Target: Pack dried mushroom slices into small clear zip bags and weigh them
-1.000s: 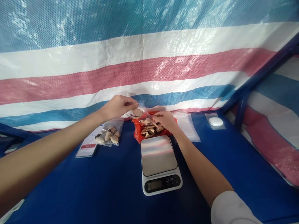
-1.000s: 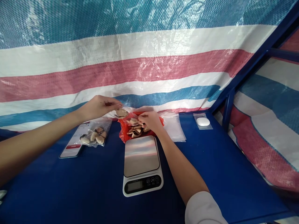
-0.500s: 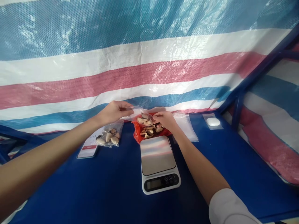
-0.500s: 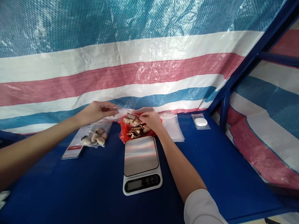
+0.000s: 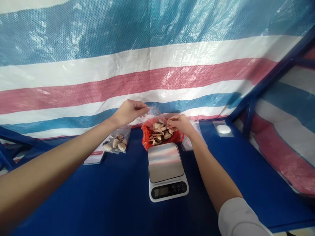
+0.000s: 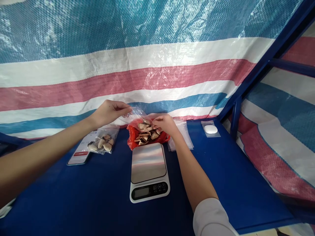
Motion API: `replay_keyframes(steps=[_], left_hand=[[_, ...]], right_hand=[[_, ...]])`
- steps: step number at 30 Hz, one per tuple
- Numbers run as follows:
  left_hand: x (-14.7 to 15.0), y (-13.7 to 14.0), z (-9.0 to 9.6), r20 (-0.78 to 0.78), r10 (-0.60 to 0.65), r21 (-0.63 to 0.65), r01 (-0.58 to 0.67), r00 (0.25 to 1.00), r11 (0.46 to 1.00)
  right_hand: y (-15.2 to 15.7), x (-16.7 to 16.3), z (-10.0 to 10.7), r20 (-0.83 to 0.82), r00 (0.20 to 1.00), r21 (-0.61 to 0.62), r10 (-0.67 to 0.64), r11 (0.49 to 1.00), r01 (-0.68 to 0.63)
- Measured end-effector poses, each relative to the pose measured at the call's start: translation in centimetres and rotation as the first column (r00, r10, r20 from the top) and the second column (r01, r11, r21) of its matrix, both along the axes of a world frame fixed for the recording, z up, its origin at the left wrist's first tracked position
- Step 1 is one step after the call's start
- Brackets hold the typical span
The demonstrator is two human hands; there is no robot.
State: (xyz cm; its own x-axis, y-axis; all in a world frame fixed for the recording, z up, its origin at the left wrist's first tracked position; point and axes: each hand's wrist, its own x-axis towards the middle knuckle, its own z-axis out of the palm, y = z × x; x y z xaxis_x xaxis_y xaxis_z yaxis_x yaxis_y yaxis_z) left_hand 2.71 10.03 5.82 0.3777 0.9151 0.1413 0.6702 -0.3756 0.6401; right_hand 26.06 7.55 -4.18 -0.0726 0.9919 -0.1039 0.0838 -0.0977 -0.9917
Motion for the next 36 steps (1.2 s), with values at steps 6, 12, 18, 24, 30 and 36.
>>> replay_keyframes(steps=[6, 12, 18, 24, 30, 36], left_hand=[[-1.1, 0.0, -0.8, -0.051, -0.053, -0.061, 0.050, 0.997, 0.997], [-1.3, -0.4, -0.8, -0.154, -0.046, -0.063, 0.037, 0.987, 0.997], [-0.2, -0.1, -0.4, -0.053, -0.030, 0.005, 0.031, 0.998, 1.000], [-0.4, 0.1, -1.1, -0.027, -0.057, -0.006, 0.057, 0.998, 0.998], [-1.5, 0.0, -0.9, -0.088, -0.050, -0.045, 0.046, 0.995, 0.998], [-1.6, -0.3, 0.1, -0.055, -0.042, -0.028, 0.041, 0.998, 0.999]], right_hand=[[-0.2, 0.8, -0.1, 0.103, 0.993, 0.014, 0.061, 0.998, -0.063], [0.2, 0.9, -1.3, 0.126, 0.981, 0.017, 0.144, 0.989, -0.147], [0.3, 0.8, -1.4, 0.143, 0.974, 0.050, 0.173, 0.982, -0.182], [0.1, 1.1, -1.1, 0.077, 0.989, 0.010, 0.125, 0.992, -0.126], [0.3, 1.1, -1.2, 0.119, 0.988, 0.025, 0.101, 0.994, -0.104], [-0.1, 1.0, -0.4, 0.135, 0.973, 0.015, 0.187, 0.982, -0.191]])
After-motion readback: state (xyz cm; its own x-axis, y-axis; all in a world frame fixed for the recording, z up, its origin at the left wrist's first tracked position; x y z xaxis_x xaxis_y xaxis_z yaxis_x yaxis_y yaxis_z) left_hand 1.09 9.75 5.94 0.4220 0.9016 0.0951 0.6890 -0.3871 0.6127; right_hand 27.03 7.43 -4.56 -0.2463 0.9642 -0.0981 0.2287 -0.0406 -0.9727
